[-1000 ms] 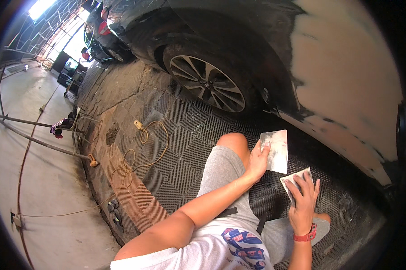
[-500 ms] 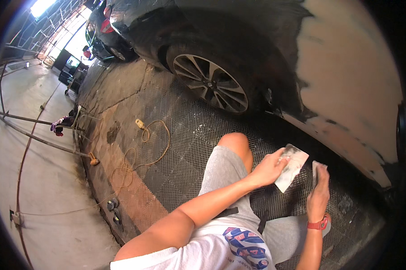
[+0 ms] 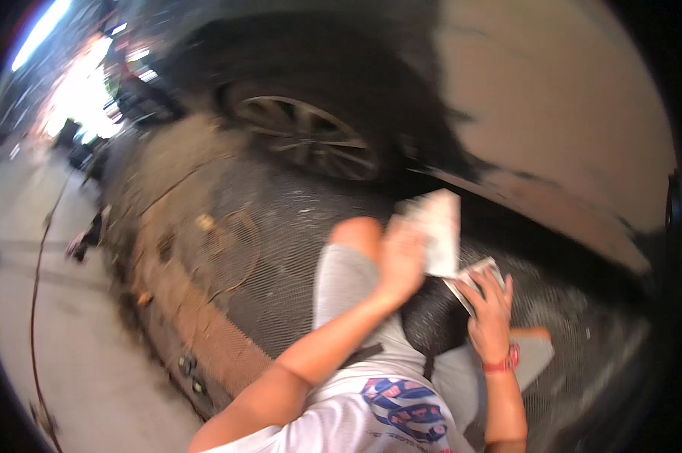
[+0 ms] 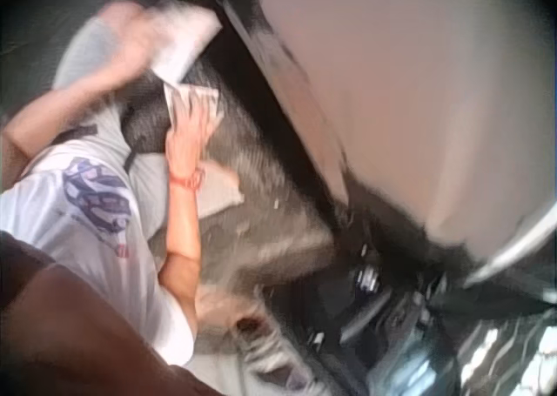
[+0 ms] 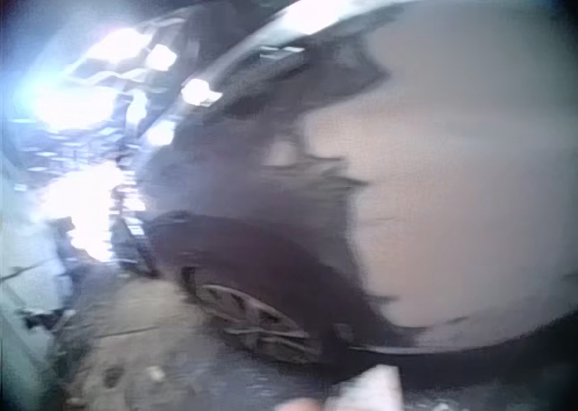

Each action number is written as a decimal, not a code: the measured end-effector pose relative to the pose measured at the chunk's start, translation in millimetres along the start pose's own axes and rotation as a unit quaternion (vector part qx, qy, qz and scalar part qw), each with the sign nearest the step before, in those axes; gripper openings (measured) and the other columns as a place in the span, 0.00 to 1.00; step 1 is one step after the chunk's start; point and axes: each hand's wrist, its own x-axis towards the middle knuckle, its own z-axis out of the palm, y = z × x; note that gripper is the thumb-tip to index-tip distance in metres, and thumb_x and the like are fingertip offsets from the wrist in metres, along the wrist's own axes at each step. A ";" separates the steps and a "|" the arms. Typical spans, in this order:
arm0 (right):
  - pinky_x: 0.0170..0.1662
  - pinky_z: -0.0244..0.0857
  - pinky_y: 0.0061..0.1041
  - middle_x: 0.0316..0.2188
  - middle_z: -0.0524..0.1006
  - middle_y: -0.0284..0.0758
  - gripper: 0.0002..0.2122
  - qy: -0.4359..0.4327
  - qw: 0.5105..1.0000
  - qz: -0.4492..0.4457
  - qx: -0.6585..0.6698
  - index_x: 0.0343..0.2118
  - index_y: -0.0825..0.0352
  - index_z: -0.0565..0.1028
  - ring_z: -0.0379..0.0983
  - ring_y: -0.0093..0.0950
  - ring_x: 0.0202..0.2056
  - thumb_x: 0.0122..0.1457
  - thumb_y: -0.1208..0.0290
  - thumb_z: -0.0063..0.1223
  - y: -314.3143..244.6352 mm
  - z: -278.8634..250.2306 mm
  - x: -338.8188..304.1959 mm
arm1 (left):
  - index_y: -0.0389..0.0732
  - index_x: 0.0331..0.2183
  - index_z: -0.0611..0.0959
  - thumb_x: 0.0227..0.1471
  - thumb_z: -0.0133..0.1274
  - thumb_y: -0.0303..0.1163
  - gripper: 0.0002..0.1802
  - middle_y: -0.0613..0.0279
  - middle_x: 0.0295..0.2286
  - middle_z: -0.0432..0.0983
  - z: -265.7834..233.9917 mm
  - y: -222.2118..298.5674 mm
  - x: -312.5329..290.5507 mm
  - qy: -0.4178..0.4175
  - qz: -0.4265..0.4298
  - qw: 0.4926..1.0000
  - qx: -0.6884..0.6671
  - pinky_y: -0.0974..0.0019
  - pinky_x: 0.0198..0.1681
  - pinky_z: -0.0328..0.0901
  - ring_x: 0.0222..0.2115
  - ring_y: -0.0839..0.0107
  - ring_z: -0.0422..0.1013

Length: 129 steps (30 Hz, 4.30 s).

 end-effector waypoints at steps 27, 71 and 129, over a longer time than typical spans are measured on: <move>0.66 0.40 0.50 0.64 0.67 0.24 0.38 0.399 0.888 0.030 -0.225 0.58 0.36 0.78 0.53 0.32 0.71 0.43 0.82 0.60 166.4 72.7 128.9 | 0.40 0.55 0.79 0.68 0.52 0.39 0.19 0.62 0.45 0.84 -117.0 -45.7 -18.1 -0.078 -0.317 0.819 -0.473 0.66 0.44 0.78 0.41 0.71 0.81; 0.66 0.40 0.52 0.64 0.67 0.25 0.39 0.332 0.918 0.046 -0.212 0.61 0.39 0.76 0.55 0.34 0.71 0.42 0.82 0.61 157.4 81.9 117.3 | 0.39 0.56 0.78 0.69 0.50 0.36 0.18 0.60 0.45 0.84 -114.7 -42.3 -17.5 -0.114 -0.297 0.794 -0.518 0.65 0.45 0.79 0.42 0.69 0.82; 0.66 0.41 0.48 0.60 0.73 0.29 0.35 0.419 0.893 0.086 -0.138 0.57 0.44 0.79 0.60 0.37 0.70 0.44 0.83 0.56 107.1 0.9 119.5 | 0.38 0.57 0.77 0.69 0.50 0.37 0.19 0.58 0.45 0.84 -113.6 -47.7 -18.2 -0.103 -0.295 0.802 -0.509 0.65 0.44 0.80 0.42 0.68 0.82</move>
